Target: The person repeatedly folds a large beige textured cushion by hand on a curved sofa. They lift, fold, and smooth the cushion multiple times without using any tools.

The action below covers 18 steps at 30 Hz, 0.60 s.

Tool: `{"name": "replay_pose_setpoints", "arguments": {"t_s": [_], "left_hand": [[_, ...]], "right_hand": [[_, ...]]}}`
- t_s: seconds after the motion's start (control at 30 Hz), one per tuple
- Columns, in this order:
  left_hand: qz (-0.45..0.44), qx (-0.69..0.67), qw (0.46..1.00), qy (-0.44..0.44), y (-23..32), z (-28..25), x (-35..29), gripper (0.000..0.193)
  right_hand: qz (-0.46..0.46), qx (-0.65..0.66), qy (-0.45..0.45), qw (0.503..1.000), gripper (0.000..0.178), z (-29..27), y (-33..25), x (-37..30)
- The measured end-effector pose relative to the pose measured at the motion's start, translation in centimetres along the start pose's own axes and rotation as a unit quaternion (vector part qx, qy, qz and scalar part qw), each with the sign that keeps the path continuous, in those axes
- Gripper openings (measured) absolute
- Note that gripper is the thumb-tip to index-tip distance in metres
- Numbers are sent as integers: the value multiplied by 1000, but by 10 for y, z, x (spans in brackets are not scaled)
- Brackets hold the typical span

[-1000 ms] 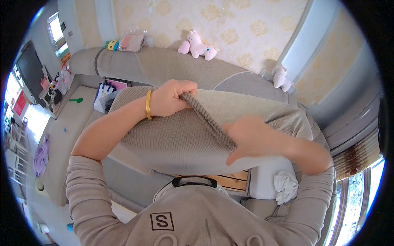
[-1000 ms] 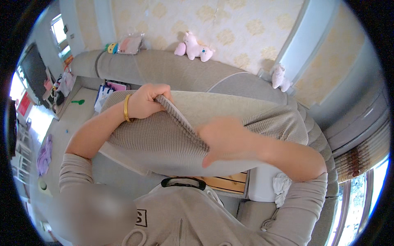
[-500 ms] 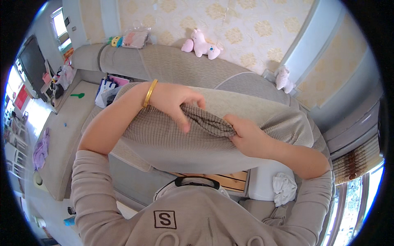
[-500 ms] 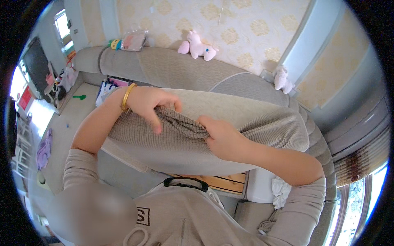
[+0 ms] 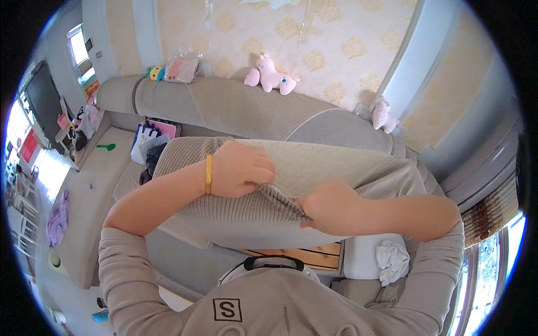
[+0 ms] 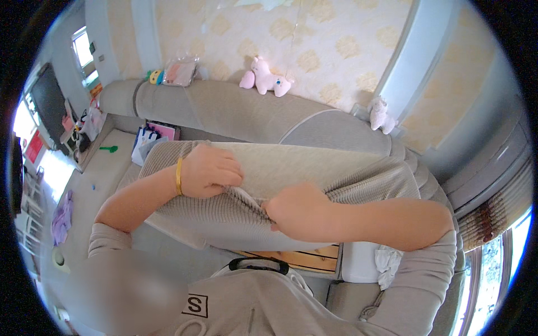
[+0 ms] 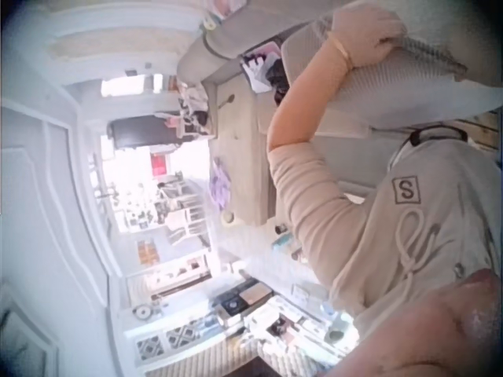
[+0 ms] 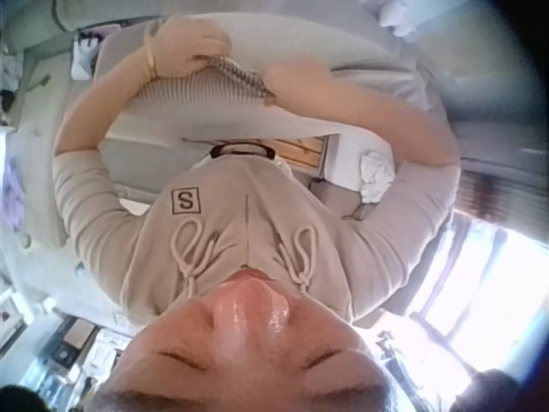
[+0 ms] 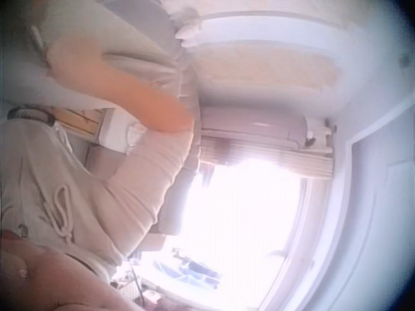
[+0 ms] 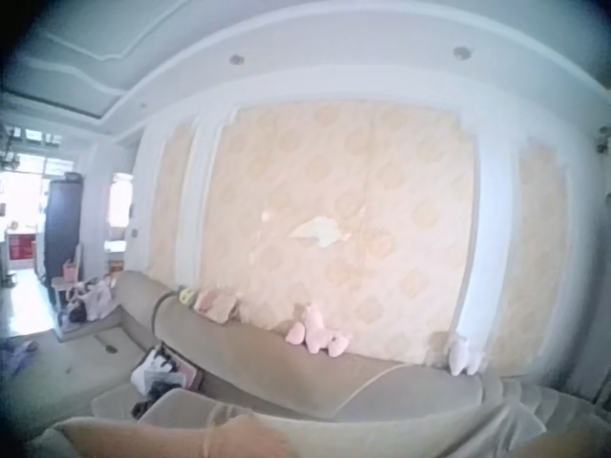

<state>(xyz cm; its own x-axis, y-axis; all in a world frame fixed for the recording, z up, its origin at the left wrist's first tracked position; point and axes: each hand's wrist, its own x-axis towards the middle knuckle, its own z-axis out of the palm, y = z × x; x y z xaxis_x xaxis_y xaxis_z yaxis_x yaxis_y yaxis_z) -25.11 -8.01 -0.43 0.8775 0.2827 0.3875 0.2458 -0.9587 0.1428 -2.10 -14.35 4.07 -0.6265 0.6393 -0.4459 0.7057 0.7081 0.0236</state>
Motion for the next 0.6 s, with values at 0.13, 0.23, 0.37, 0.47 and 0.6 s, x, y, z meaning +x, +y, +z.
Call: {"name": "replay_pose_setpoints", "arguments": {"t_s": [0.13, 0.23, 0.37, 0.47, 0.6], "left_hand": [[57, 83, 988, 113, 2, 7, 2, 25], [-83, 7, 995, 51, -8, 15, -5, 24], [-204, -153, 966, -43, -4, -13, 13, 28], [-193, -194, 962, -19, -12, -14, 14, 31], [-196, -223, 955, -15, -17, -14, 8, 31]], "right_hand": [[14, 16, 35, 999, 35, -2, -1, -1], [20, 78, 123, 989, 30, -22, 11, -5], [27, 180, 167, 969, 33, -27, 43, 1], [10, 182, 152, 971, 33, -38, 56, 12], [17, 185, 112, 976, 36, -38, 64, 35]]}}
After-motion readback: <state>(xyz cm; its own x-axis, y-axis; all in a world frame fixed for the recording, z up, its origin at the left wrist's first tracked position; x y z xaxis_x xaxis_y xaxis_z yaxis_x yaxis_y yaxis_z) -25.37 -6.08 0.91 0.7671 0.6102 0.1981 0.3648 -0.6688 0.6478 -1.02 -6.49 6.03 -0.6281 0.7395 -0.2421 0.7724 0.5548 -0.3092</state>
